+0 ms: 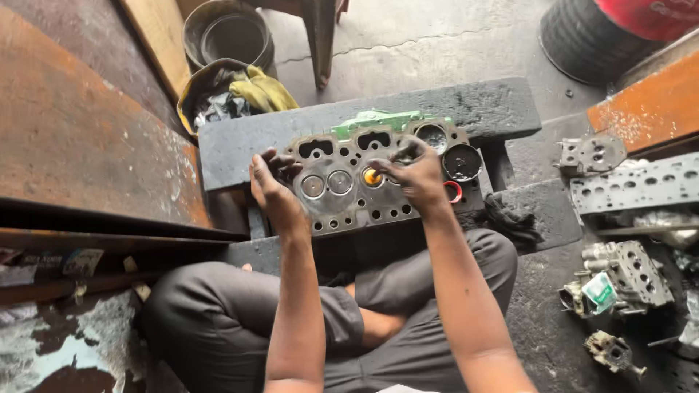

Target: The person cleans and grinds engine valves by hand against an engine head, applying a substance and rotating the valves repeatedly while sitting on the floor.

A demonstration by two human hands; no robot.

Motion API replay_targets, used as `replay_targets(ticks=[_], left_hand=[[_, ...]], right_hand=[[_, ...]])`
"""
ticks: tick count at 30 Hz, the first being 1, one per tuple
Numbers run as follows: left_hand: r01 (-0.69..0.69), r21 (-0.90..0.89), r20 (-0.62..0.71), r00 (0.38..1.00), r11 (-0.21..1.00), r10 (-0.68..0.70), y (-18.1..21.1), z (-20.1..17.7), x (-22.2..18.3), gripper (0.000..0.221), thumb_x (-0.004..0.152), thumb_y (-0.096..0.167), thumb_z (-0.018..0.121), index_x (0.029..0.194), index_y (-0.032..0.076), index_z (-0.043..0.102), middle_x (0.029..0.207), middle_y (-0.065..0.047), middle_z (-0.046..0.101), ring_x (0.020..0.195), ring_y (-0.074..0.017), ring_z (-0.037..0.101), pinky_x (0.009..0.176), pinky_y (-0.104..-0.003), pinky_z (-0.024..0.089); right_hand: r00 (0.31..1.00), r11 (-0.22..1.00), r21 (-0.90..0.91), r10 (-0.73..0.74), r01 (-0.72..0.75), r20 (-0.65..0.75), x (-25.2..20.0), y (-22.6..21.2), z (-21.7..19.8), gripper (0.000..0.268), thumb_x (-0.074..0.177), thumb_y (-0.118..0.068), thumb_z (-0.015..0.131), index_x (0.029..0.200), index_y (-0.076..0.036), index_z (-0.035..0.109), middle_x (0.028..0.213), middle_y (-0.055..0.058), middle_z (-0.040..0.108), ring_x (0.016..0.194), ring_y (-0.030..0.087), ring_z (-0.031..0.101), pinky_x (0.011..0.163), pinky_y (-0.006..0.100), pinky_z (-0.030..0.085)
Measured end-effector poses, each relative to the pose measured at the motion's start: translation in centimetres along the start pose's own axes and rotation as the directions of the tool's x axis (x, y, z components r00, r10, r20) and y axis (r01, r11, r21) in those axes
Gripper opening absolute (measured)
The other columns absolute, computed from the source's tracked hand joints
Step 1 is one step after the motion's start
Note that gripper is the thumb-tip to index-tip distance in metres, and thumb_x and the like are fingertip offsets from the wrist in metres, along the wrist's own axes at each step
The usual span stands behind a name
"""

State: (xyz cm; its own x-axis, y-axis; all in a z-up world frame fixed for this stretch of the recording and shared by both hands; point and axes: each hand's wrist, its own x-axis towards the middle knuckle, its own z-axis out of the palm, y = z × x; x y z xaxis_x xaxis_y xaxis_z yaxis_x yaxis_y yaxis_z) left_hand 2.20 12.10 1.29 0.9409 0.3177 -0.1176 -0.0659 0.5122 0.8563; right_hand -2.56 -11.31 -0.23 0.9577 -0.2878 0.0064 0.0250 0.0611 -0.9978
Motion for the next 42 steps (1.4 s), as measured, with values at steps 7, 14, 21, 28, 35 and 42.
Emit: replay_targets(ticks=[7, 14, 21, 28, 35, 42], left_hand=[[0.032, -0.007, 0.008, 0.999, 0.999, -0.032, 0.1, 0.1, 0.4, 0.042, 0.108, 0.037, 0.042, 0.11, 0.0, 0.06, 0.084, -0.009, 0.063, 0.075, -0.0187, 0.062, 0.074, -0.032, 0.053], [0.058, -0.017, 0.036, 0.998, 0.998, -0.057, -1.4, 0.3, 0.2, 0.042, 0.109, 0.036, 0.041, 0.11, -0.001, 0.06, 0.085, -0.01, 0.064, 0.077, -0.0188, 0.062, 0.074, -0.033, 0.053], [-0.144, 0.173, 0.026, 0.99, 0.974, 0.142, -1.2, -0.6, 0.4, 0.042, 0.109, 0.036, 0.042, 0.12, 0.001, 0.061, 0.116, -0.001, 0.066, 0.106, -0.01, 0.061, 0.096, -0.026, 0.045], [0.084, 0.046, -0.001, 0.996, 0.995, -0.084, -1.3, 0.1, -0.1, 0.041, 0.109, 0.037, 0.043, 0.117, 0.002, 0.062, 0.101, -0.004, 0.068, 0.091, -0.0137, 0.064, 0.085, -0.029, 0.053], [0.054, 0.048, 0.034, 0.998, 0.997, -0.056, -1.3, -0.1, -0.3, 0.042, 0.109, 0.037, 0.04, 0.109, 0.0, 0.06, 0.085, -0.008, 0.064, 0.077, -0.0171, 0.061, 0.075, -0.031, 0.053], [0.038, 0.087, 0.041, 0.998, 0.996, -0.042, -0.9, 0.4, -0.5, 0.042, 0.109, 0.037, 0.041, 0.106, 0.001, 0.062, 0.085, -0.005, 0.063, 0.077, -0.0161, 0.06, 0.076, -0.032, 0.052]], right_hand=[[0.956, 0.954, -0.157, -0.223, 0.254, 0.191, -1.0, -4.6, 0.6, 0.047, 0.098, -0.03, 0.077, 0.133, -0.001, 0.064, 0.116, 0.008, 0.073, 0.111, 0.017, 0.07, 0.098, 0.029, 0.057], [0.986, 0.988, 0.01, -0.154, 0.154, 0.069, -0.4, -5.8, 0.7, 0.024, 0.1, -0.023, 0.069, 0.109, 0.0, 0.074, 0.098, 0.009, 0.075, 0.089, 0.016, 0.072, 0.082, 0.028, 0.06], [0.991, 0.872, 0.488, -0.093, 0.036, 0.092, -0.3, -4.8, 0.4, 0.019, 0.1, -0.021, 0.071, 0.105, -0.003, 0.072, 0.094, 0.008, 0.072, 0.087, 0.015, 0.07, 0.078, 0.029, 0.06], [0.995, 0.996, 0.087, -0.021, 0.013, 0.097, -0.6, -4.1, 0.7, 0.018, 0.085, -0.005, 0.082, 0.098, -0.001, 0.07, 0.094, 0.008, 0.072, 0.086, 0.013, 0.069, 0.081, 0.029, 0.059], [0.98, 0.993, -0.039, -0.103, 0.111, 0.17, -0.6, -5.4, 0.4, 0.008, 0.101, -0.004, 0.067, 0.104, -0.001, 0.074, 0.096, 0.009, 0.075, 0.089, 0.015, 0.07, 0.085, 0.025, 0.056], [0.984, 0.979, -0.101, -0.17, 0.175, 0.056, -0.6, -1.7, 0.3, 0.029, 0.091, 0.004, 0.049, 0.112, -0.005, 0.067, 0.111, 0.007, 0.073, 0.099, 0.014, 0.074, 0.082, 0.027, 0.061]])
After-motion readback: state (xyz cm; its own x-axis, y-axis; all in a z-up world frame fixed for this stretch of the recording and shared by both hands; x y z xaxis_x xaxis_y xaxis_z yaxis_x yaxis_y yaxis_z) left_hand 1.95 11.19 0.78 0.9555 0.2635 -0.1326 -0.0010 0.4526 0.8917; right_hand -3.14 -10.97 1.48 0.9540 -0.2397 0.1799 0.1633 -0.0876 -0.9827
